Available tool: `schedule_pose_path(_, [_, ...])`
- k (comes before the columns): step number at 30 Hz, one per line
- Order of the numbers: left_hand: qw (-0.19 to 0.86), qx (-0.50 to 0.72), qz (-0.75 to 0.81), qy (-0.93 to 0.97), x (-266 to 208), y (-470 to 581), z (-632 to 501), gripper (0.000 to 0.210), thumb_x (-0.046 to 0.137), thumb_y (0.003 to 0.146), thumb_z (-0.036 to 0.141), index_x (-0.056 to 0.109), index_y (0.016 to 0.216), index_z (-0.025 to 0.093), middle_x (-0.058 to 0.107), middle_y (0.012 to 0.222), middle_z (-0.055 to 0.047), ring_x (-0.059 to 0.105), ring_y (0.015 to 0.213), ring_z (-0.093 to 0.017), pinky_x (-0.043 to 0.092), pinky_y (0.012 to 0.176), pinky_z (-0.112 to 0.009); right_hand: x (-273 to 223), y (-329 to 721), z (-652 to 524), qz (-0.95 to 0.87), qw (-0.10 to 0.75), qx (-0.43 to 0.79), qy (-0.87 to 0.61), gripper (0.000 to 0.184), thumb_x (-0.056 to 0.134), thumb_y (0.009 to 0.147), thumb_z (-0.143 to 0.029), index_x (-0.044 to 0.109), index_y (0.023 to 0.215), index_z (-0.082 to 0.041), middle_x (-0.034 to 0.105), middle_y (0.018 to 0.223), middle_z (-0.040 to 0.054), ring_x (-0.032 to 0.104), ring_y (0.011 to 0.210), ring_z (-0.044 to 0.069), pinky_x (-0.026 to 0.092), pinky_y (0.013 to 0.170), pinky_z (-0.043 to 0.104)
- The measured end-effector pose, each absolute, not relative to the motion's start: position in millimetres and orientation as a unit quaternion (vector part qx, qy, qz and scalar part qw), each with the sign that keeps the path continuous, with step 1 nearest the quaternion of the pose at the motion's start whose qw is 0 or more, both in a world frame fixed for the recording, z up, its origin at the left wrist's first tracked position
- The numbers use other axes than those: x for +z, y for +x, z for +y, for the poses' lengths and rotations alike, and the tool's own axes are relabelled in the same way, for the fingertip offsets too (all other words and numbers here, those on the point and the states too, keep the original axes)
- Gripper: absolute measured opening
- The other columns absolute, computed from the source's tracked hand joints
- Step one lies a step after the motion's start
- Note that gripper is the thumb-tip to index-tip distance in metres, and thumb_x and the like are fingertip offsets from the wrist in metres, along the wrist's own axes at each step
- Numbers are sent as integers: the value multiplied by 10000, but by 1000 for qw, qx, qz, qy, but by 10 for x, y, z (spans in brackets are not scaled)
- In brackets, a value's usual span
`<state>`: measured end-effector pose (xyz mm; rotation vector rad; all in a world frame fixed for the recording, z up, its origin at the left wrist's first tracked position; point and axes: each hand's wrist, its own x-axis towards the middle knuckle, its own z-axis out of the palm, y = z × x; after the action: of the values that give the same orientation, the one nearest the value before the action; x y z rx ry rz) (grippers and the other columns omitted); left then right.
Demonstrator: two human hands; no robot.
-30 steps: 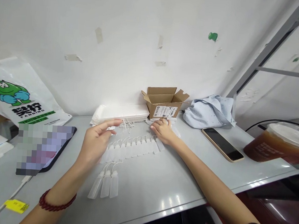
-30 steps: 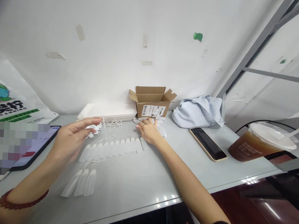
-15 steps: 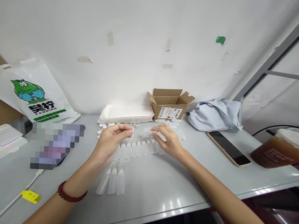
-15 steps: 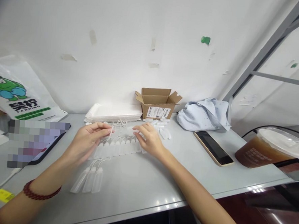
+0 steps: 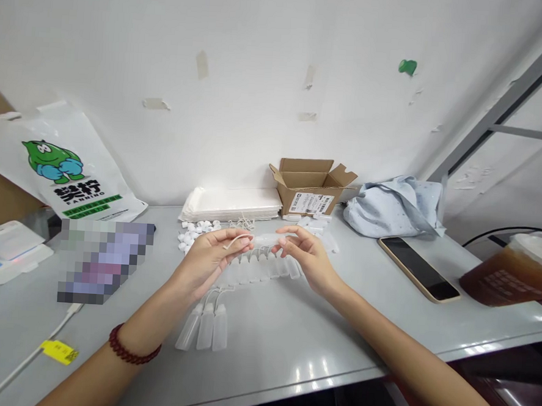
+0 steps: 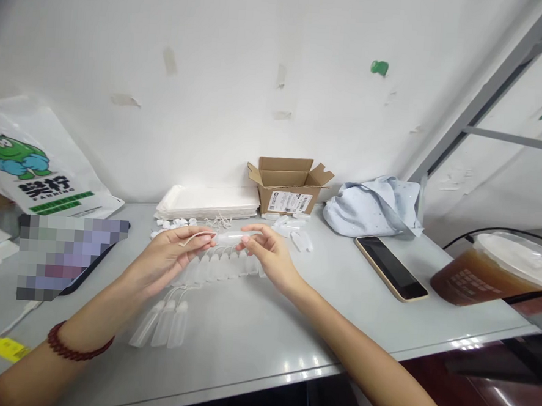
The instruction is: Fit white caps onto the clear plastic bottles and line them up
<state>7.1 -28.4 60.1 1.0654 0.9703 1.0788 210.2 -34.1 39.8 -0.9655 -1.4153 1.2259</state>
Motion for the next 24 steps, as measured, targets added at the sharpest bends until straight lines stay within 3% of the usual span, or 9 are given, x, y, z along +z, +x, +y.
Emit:
schedule_pose_path(12, [615, 471, 431, 463, 559, 140, -326, 211, 782, 652, 292, 724, 823, 184, 695, 838, -17, 636, 815, -151, 469, 890, -314, 402, 2066, -373, -488, 502, 608, -374, 317, 681, 742, -387, 578, 967, -188, 655, 742, 19, 601, 746, 151, 407, 692, 290])
schedule_pose_path(24, [547, 454, 462, 530, 558, 126, -350, 255, 754, 677, 378, 719, 869, 214, 683, 856, -10, 600, 764, -143, 463, 788, -295, 436, 2071, -406, -515, 475, 616, -359, 289, 662, 762, -431, 568, 852, -173, 627, 643, 4, 558, 646, 133, 396, 679, 295])
